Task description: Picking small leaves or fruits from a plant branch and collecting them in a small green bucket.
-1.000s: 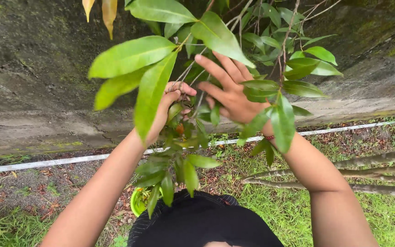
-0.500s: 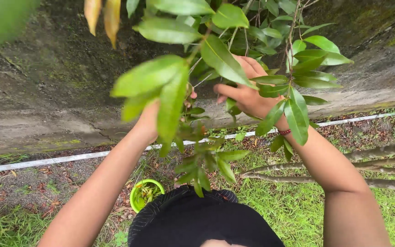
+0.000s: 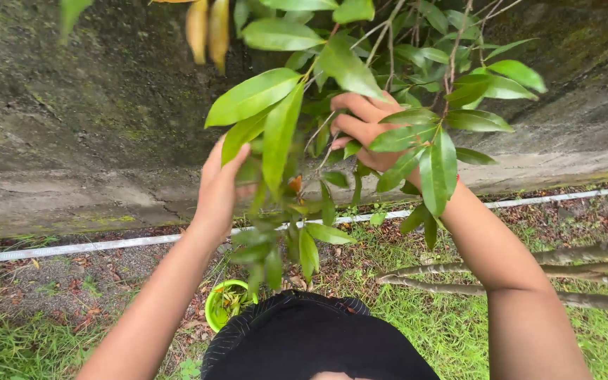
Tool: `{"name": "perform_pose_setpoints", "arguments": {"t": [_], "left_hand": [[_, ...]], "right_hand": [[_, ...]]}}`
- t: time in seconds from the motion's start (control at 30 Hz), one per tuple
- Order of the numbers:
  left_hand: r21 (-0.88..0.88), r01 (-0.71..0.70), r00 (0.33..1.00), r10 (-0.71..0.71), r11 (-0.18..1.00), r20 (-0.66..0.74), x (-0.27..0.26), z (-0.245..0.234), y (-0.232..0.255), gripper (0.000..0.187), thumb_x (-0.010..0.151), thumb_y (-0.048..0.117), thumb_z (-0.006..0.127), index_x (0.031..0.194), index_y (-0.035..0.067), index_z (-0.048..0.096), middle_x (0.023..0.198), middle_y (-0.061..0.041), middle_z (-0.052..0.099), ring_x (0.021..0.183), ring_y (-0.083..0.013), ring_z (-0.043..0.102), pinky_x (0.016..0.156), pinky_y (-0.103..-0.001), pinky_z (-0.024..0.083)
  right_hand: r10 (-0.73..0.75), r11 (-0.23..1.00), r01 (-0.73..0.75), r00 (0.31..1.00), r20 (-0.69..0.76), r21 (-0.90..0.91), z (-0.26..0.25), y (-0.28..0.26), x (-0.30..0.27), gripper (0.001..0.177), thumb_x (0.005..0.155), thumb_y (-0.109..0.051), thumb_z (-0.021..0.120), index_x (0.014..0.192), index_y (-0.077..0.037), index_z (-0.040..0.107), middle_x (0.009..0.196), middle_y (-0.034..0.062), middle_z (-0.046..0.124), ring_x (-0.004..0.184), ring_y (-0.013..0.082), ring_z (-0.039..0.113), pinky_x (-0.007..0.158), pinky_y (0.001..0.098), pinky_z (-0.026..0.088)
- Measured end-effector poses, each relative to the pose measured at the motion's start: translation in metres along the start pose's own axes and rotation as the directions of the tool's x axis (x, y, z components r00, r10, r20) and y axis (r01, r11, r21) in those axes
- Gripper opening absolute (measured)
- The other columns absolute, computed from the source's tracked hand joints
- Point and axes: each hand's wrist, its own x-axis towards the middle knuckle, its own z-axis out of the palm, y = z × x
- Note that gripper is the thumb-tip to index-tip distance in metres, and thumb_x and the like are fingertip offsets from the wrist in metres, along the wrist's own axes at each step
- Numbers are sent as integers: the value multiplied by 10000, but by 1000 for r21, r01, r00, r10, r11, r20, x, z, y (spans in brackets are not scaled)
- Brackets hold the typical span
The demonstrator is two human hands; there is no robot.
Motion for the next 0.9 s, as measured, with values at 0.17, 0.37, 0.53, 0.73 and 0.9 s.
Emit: {"name": "perform_pose_setpoints", "arguments": {"t": [0.17,0.37,0.53,0.73,0.9], "left_hand": [[43,-160,982,163,986,-93,-21,-11,-1,541,1027,274,465,1506,41,364,1489,-277,358,1367,-460,418,1082,-595,414],[221,-229,973,233,948,8,-25,1,-9,383,1035,181,483,1388,38,521,1316,-208,544,1283,-395,540,1058,-583,447],[253,-342,939,319,905,129,-26,8,-11,378,1043,41,356,1350,10,574,1249,-199,629,1214,-362,616,1040,-552,471],[79,-83,995,78,993,64,-18,-3,-29,460,981,-37,403,1437,23,381,1311,-272,475,795,-225,697,550,-285,674],[177,122,982,-145,977,121,-5,1,-29,477,979,31,524,1443,141,514,1433,-109,609,701,-162,777,480,-189,623]], "right_hand": [[-39,999,41,997,-71,24,-1,-5,13,244,934,-307,750,938,-78,667,1081,98,590,1077,385,612,904,490,544],[-56,998,56,992,-110,-5,5,-7,18,247,952,-264,747,1087,-60,711,1053,92,525,1118,357,516,920,463,527],[17,998,-12,997,-82,66,-11,-22,32,439,973,-283,725,1346,-64,645,1104,110,517,1064,357,508,958,491,480],[49,993,-43,997,-53,110,-18,-27,29,619,959,-201,774,1489,0,525,1159,199,548,1123,454,526,996,532,461],[-6,999,6,1000,-10,53,-17,-22,31,704,1088,-390,657,1608,-55,323,1424,276,483,1251,414,452,1019,513,455]]}}
